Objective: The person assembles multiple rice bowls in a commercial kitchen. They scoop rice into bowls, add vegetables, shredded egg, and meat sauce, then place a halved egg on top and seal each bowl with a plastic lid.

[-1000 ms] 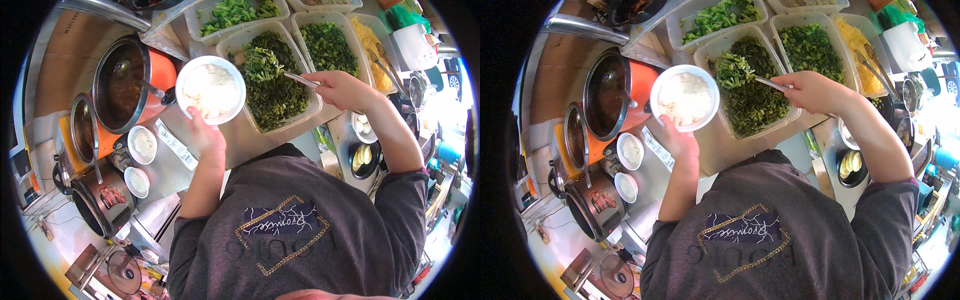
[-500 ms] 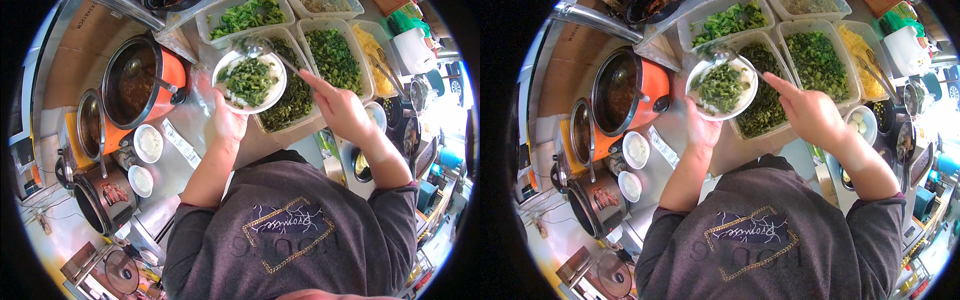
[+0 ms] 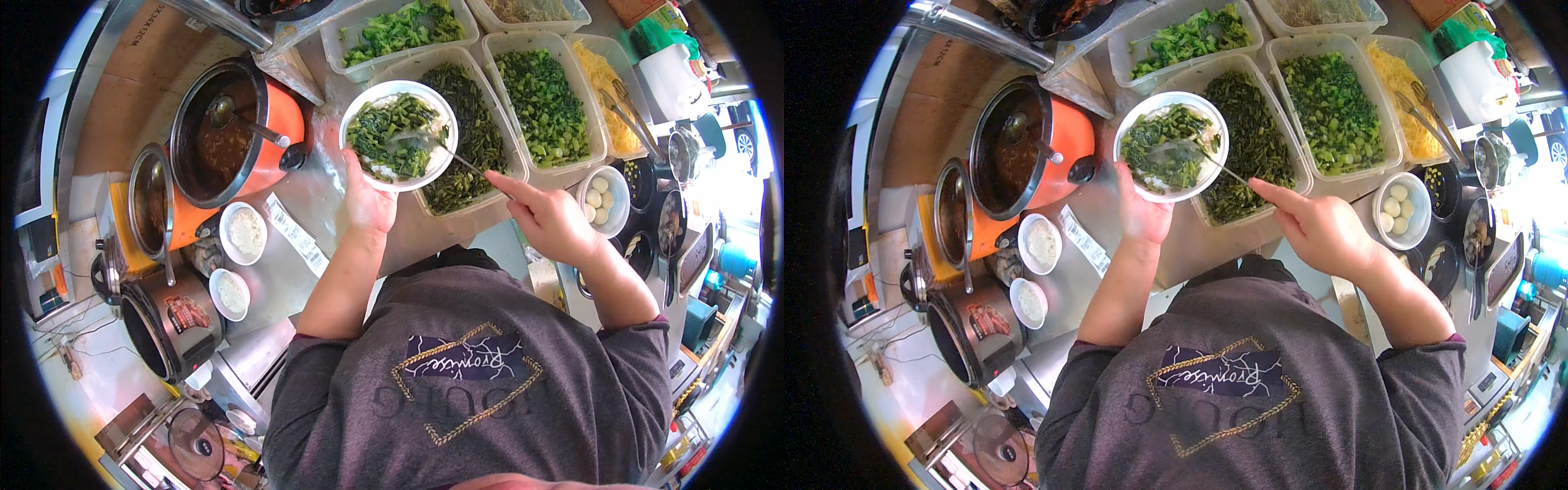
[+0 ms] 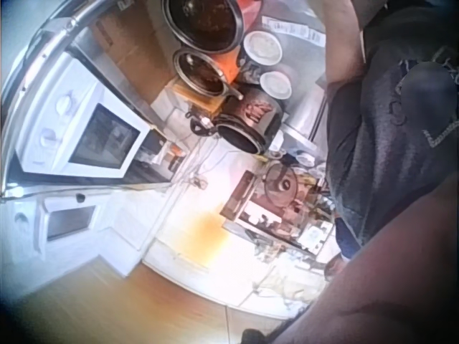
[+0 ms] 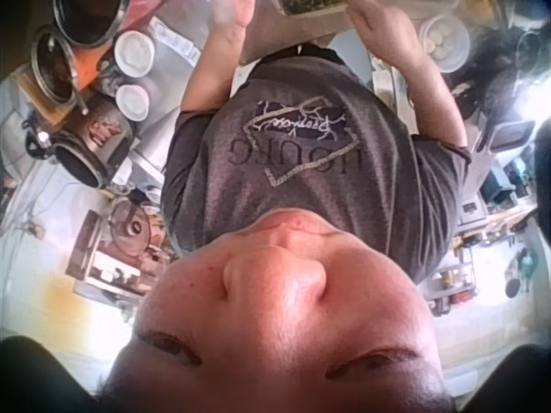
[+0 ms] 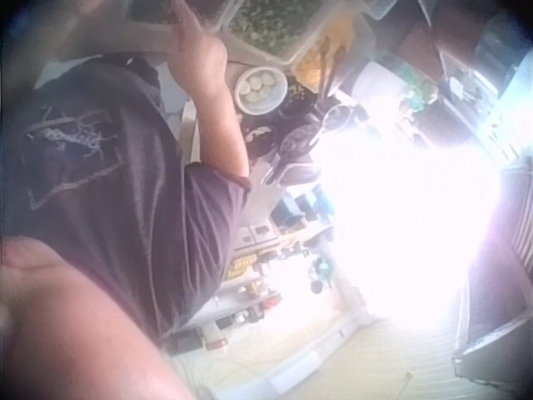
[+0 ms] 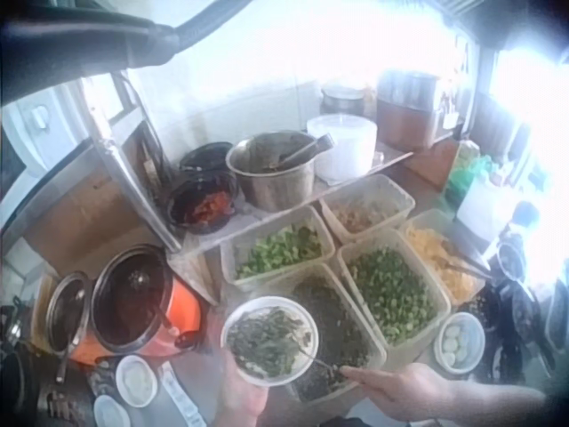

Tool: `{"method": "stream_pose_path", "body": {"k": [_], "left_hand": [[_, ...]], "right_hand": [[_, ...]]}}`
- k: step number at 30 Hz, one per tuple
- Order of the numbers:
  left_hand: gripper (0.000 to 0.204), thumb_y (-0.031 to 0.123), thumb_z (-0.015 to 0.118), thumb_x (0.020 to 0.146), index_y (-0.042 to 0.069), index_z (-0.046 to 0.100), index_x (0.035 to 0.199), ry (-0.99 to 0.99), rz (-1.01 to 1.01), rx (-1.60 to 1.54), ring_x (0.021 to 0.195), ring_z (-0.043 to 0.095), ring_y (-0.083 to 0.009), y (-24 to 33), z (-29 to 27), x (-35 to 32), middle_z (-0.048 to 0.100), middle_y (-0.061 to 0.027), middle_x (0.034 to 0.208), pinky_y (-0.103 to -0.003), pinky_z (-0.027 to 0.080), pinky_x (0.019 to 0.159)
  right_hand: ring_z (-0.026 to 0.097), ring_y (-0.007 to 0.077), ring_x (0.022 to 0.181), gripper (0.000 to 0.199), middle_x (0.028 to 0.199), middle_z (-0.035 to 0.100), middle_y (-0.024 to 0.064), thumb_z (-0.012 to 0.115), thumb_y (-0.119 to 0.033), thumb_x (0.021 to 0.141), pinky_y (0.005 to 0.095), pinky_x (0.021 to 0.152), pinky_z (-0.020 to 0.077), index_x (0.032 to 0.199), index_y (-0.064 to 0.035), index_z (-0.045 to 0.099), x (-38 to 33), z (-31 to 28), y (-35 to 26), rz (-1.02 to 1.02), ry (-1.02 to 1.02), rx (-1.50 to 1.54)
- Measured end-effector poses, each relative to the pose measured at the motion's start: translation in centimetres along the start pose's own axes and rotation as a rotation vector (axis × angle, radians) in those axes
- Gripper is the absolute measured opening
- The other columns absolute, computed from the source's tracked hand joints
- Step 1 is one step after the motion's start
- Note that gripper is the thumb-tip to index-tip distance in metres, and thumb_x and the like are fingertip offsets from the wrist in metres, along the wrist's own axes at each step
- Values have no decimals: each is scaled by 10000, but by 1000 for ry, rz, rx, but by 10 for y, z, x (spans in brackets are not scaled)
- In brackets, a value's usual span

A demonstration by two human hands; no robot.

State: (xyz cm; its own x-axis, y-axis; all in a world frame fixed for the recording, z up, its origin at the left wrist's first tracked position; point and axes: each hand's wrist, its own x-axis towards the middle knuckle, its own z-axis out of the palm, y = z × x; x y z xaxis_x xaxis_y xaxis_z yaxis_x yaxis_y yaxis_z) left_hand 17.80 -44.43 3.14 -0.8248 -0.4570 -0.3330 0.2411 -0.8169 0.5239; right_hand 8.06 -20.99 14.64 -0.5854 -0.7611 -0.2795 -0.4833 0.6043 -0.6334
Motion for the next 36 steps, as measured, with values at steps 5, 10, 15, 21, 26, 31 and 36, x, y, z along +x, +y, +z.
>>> {"method": "stream_pose_path", "body": {"k": [5, 10, 15, 21, 26, 31, 36], "left_hand": [[559, 447, 298, 1026, 94, 299, 1459, 62, 9, 115, 1354, 367, -238, -12, 4, -10, 374, -66, 1480, -431, 289, 1133], [569, 468, 301, 1018, 108, 298, 1459, 1, 46, 91, 1349, 368, -254, -20, 3, -18, 371, -67, 1478, -455, 299, 1124], [611, 508, 303, 1005, 104, 283, 1462, 33, 106, 82, 1349, 367, -254, -19, 1, -22, 363, -76, 1480, -456, 306, 1122], [583, 466, 289, 1021, 102, 264, 1476, 51, 107, 104, 1362, 357, -250, -25, 6, -35, 348, -85, 1490, -438, 301, 1133], [585, 482, 317, 1011, 124, 283, 1473, 81, 85, 54, 1366, 350, -235, -30, 5, -49, 360, -57, 1486, -429, 291, 1135], [586, 496, 302, 1009, 133, 292, 1469, 42, 123, 15, 1361, 357, -247, -25, -6, -51, 365, -52, 1485, -435, 308, 1128], [623, 543, 296, 992, 136, 300, 1463, 79, 58, -105, 1335, 397, -272, -11, -26, -58, 389, -67, 1469, -457, 345, 1102]], "right_hand": [[604, 365, 611, 468, 684, 606, 185, 518, -140, 897, 456, 575, 476, 1357, -230, 507, 24, 14, 6, -100, 120, 77], [611, 358, 609, 464, 667, 599, 182, 518, -123, 895, 448, 570, 484, 1348, -226, 517, 20, 16, 19, -55, 201, 124], [621, 350, 613, 473, 688, 605, 184, 528, -101, 887, 436, 574, 495, 1349, -202, 518, -13, 33, 24, -231, 40, 70], [613, 345, 651, 449, 759, 613, 199, 520, -77, 899, 381, 623, 495, 1340, -162, 530, 7, 38, 22, -93, 91, 192], [616, 288, 620, 435, 737, 597, 206, 516, -99, 913, 364, 613, 489, 1342, -169, 535, 16, 30, 26, -14, 145, 160], [632, 238, 715, 454, 892, 663, 161, 514, -25, 904, 316, 706, 506, 1354, -85, 511, -14, 53, 37, -289, 191, 227], [557, 115, 703, 466, 863, 665, 66, 523, -53, 920, 275, 663, 478, 1376, -148, 501, 1, 74, 57, -40, 175, 633]]}}
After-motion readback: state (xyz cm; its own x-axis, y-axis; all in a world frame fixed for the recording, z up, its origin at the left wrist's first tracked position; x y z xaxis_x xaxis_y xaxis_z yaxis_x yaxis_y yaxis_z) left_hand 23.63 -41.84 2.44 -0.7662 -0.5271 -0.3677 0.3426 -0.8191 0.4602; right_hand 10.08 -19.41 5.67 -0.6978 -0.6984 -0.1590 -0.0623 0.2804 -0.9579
